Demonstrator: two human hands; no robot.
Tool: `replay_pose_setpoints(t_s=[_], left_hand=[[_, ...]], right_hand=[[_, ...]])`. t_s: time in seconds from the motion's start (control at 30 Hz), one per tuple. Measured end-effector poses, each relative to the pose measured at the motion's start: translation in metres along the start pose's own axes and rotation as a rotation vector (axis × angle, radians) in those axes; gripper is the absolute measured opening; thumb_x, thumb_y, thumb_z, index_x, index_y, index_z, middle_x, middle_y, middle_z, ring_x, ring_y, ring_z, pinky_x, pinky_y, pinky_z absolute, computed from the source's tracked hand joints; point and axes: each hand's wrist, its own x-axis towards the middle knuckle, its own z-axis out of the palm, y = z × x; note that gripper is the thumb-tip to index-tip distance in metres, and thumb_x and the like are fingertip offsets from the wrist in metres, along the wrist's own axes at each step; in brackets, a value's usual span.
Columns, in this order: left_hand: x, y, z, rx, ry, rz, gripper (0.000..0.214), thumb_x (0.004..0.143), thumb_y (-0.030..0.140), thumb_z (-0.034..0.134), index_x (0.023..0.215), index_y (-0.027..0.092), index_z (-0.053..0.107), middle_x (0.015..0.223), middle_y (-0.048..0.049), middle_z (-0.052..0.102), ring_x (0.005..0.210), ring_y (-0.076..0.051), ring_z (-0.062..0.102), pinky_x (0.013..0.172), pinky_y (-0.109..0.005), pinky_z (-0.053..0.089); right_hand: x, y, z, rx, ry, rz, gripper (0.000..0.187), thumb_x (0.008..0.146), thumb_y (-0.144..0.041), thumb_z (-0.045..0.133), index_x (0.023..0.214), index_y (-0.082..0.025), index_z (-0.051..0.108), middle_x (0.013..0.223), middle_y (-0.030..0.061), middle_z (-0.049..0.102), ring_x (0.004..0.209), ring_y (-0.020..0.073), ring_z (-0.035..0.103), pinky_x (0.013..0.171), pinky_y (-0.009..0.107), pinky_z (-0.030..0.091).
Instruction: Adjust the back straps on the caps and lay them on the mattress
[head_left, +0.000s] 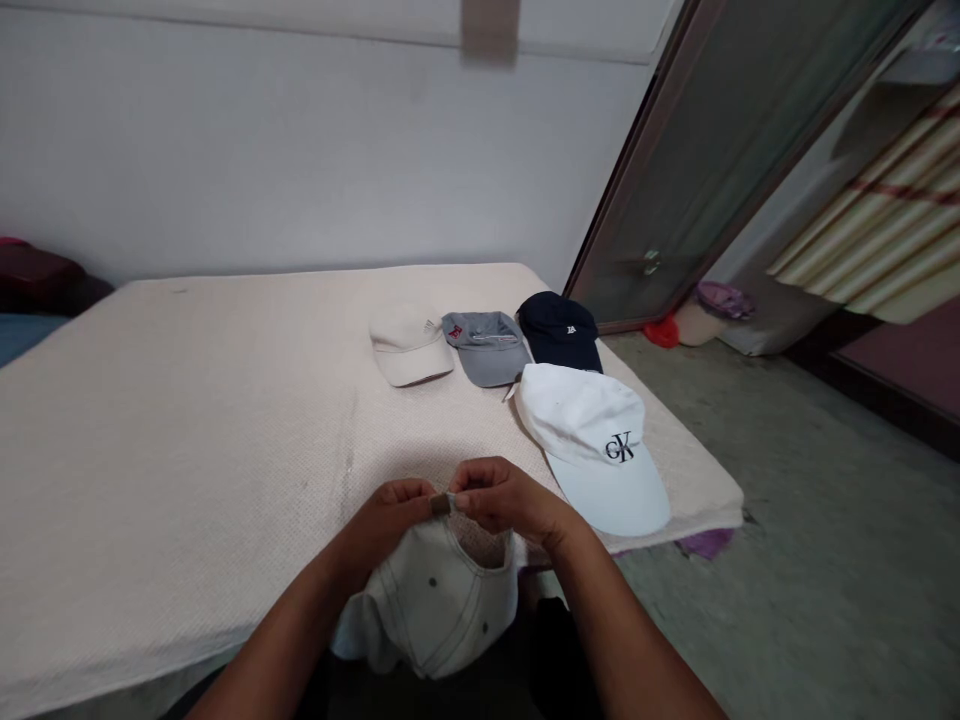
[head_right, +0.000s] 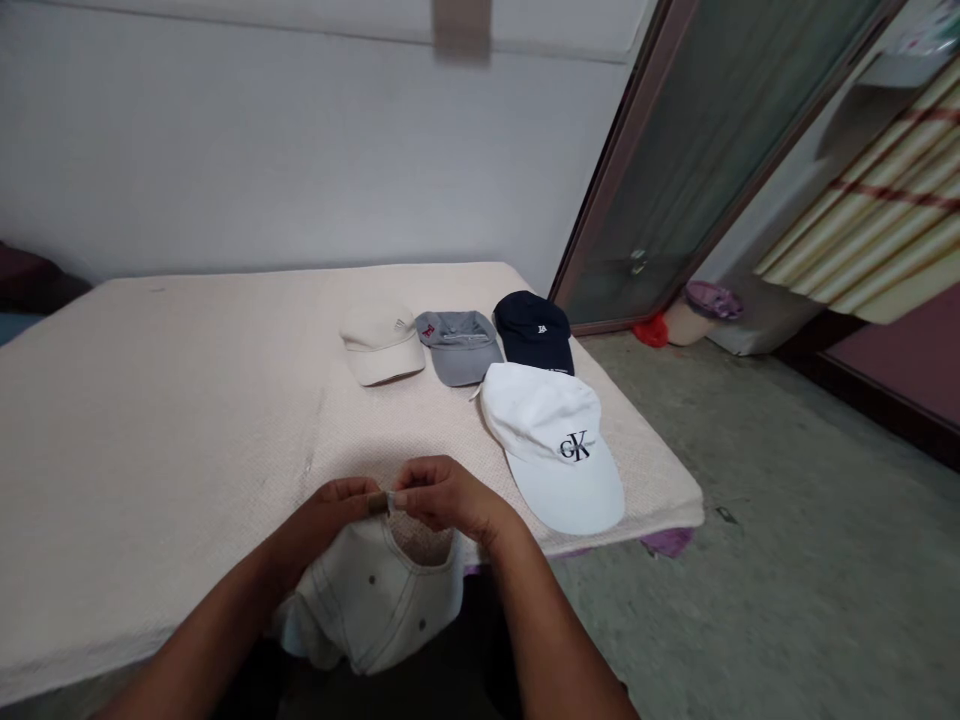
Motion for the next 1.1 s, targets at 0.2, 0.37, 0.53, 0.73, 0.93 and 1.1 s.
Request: replay_pose_setpoints(t_s=[0.2,0.37,0.53,0.73,0.93,1.1], left_hand=[[-0.0006,0.0021,0.0010,0.037,-0.011,-0.010,0.024,0.073,0.037,0.067,0.073,0.015,0.060,0.054,0.0045,0.050,0.045,-0.007,0.038,0.047,-0.022,0.026],[-0.0008,0.0004,0.0008,0.025,-0.003,0.002,0.024,0.072,0.038,0.068,0.071,0.015,0.059,0.053,0.0053,0.049,0.044,-0.006,0.037,0.047,-0.022,0.025],[0.0009,-0.0005,-0.0004,0.036,0.008,0.011,0.024,0.071,0.037,0.068,0.069,0.016,0.057,0.053,0.0056,0.047,0.045,-0.007,0.035,0.047,-0.022,0.025],[0.0012,0.0026,0.0003,0.083,0.008,0.045,0.028,0.071,0.036,0.069,0.063,0.016,0.052,0.053,0.0067,0.041,0.047,-0.006,0.030,0.047,-0.021,0.022],[0.0039,-0.0005,-0.0014,0.024,0.005,0.052,0.026,0.068,0.036,0.071,0.065,0.015,0.055,0.053,0.0066,0.042,0.048,-0.006,0.032,0.048,-0.021,0.024],[0.0023,-0.0027,-0.0025,0.012,-0.014,0.026,0.022,0.073,0.036,0.067,0.073,0.015,0.062,0.057,0.0028,0.053,0.047,-0.008,0.042,0.049,-0.022,0.031]], right_hand=[[0.0061,0.0067,0.0014,0.062,0.034,-0.024,0.017,0.072,-0.028,0.067,0.075,-0.015,0.056,0.046,-0.0091,0.039,0.039,0.0034,0.026,0.037,0.019,0.014],[0.0039,0.0052,0.0017,0.068,0.012,-0.023,0.016,0.071,-0.026,0.067,0.076,-0.015,0.057,0.045,-0.0091,0.039,0.038,0.0033,0.027,0.038,0.019,0.013],[0.0037,0.0048,0.0020,0.065,0.025,-0.025,0.018,0.071,-0.028,0.068,0.074,-0.015,0.056,0.045,-0.0094,0.038,0.038,0.0030,0.026,0.038,0.018,0.013],[0.0056,0.0066,0.0035,0.080,-0.008,-0.048,0.018,0.071,-0.028,0.068,0.077,-0.015,0.056,0.046,-0.0092,0.039,0.038,0.0032,0.028,0.037,0.018,0.014],[0.0027,0.0033,0.0035,0.131,-0.024,-0.037,0.019,0.073,-0.028,0.069,0.079,-0.015,0.056,0.048,-0.0092,0.039,0.039,0.0028,0.026,0.038,0.018,0.014],[0.0041,0.0056,0.0021,0.106,-0.036,-0.053,0.018,0.075,-0.028,0.067,0.083,-0.015,0.058,0.048,-0.0088,0.039,0.039,0.0032,0.027,0.037,0.018,0.015]])
